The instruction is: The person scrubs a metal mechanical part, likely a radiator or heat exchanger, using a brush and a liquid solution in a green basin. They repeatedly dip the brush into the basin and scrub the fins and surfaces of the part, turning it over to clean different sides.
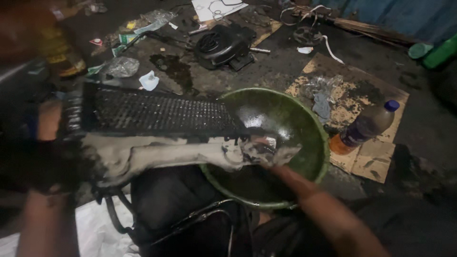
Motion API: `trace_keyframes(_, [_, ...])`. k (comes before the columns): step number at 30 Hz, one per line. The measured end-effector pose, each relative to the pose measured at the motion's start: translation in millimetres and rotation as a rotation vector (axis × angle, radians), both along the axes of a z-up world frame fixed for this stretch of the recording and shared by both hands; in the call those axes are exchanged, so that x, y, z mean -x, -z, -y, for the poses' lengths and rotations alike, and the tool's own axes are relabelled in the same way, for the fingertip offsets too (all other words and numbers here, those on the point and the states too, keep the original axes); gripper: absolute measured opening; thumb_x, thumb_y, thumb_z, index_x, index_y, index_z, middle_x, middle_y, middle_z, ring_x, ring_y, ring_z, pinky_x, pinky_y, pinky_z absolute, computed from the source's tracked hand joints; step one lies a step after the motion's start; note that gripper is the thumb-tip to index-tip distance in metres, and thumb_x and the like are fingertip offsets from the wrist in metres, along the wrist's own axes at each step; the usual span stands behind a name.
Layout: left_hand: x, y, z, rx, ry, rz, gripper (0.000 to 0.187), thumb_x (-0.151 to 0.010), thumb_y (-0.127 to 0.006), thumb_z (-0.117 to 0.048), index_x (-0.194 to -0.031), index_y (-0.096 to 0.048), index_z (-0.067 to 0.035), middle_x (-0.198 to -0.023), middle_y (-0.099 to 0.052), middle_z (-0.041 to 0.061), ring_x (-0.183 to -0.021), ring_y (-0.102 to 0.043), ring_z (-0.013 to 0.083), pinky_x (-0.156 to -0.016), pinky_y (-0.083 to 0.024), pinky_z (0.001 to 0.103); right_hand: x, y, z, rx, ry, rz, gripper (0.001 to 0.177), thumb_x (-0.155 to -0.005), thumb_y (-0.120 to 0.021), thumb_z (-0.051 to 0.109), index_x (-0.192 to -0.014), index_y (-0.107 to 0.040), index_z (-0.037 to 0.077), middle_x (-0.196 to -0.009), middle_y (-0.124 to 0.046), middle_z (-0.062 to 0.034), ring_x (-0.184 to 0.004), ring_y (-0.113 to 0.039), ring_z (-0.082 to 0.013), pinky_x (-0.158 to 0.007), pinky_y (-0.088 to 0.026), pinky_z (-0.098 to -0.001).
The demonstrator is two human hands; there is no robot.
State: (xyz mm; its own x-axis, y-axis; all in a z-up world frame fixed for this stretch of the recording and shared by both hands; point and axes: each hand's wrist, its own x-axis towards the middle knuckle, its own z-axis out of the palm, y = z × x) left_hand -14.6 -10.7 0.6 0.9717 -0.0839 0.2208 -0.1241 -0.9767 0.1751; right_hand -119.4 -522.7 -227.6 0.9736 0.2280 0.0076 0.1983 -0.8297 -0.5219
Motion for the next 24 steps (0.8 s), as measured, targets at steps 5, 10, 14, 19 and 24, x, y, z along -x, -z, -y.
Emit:
trace_keyframes(5, [18, -46, 1, 0.04, 0.148, 0.173, 0.019, -0.082, -0.065, -0.016, -0.088, -0.071, 0.001, -0.08, -0.067, 0.026, -0.079, -0.065, 0.0478, -0.07, -0.05, 0.056, 34, 21, -9, -0.177, -0.17, -0.013, 0.044, -0.092, -0.07, 0.039, -0.128, -0.07, 0.014, -0.131, -0.074, -0.0093, -0.117, -0.069, -0.0248, -0.103, -0.052, -0.0377])
trace_keyframes(10, [62, -90, 31, 0.098, 0.233, 0.271, 0.019, -0.079, -0.067, -0.016, -0.088, -0.072, 0.0, -0.08, -0.068, 0.027, -0.078, -0.065, 0.0487, -0.068, -0.05, 0.056, 4, -28, 65, 0.219, 0.372, 0.063, 0.047, -0.091, -0.077, 0.044, -0.112, -0.07, 0.003, -0.111, -0.071, -0.016, -0.098, -0.068, -0.0273, -0.088, -0.056, -0.0382])
trace_keyframes(14, [79, -115, 64, 0.159, 0.271, 0.276, 0.015, -0.078, -0.07, -0.015, -0.076, -0.07, 0.0, -0.084, -0.069, 0.026, -0.087, -0.067, 0.0457, -0.078, -0.054, 0.053, -1, -147, 126, -0.251, 0.667, 0.052, 0.038, -0.092, -0.079, 0.032, -0.108, -0.072, -0.002, -0.101, -0.073, -0.0164, -0.086, -0.067, -0.0263, -0.076, -0.055, -0.0397])
trace_keyframes(19, [82, -145, 113, 0.142, 0.198, 0.111, 0.014, -0.074, -0.071, -0.012, -0.084, -0.074, -0.003, -0.084, -0.07, 0.025, -0.084, -0.068, 0.0457, -0.071, -0.054, 0.053, 49, -308, 90, -0.89, 0.579, 0.301, 0.03, -0.091, -0.075, 0.02, -0.114, -0.069, 0.002, -0.105, -0.072, -0.0089, -0.085, -0.07, -0.02, -0.072, -0.06, -0.0382])
trace_keyframes(24, [75, -148, 142, -0.028, 0.183, 0.07, 0.038, -0.082, -0.081, -0.039, -0.085, -0.077, -0.001, -0.084, -0.071, 0.025, -0.081, -0.07, 0.0426, -0.076, -0.056, 0.051, 89, -379, 24, -0.884, 0.417, 0.426, 0.037, -0.087, -0.076, 0.017, -0.121, -0.067, 0.008, -0.115, -0.073, -0.0065, -0.101, -0.072, -0.0152, -0.091, -0.059, -0.0321])
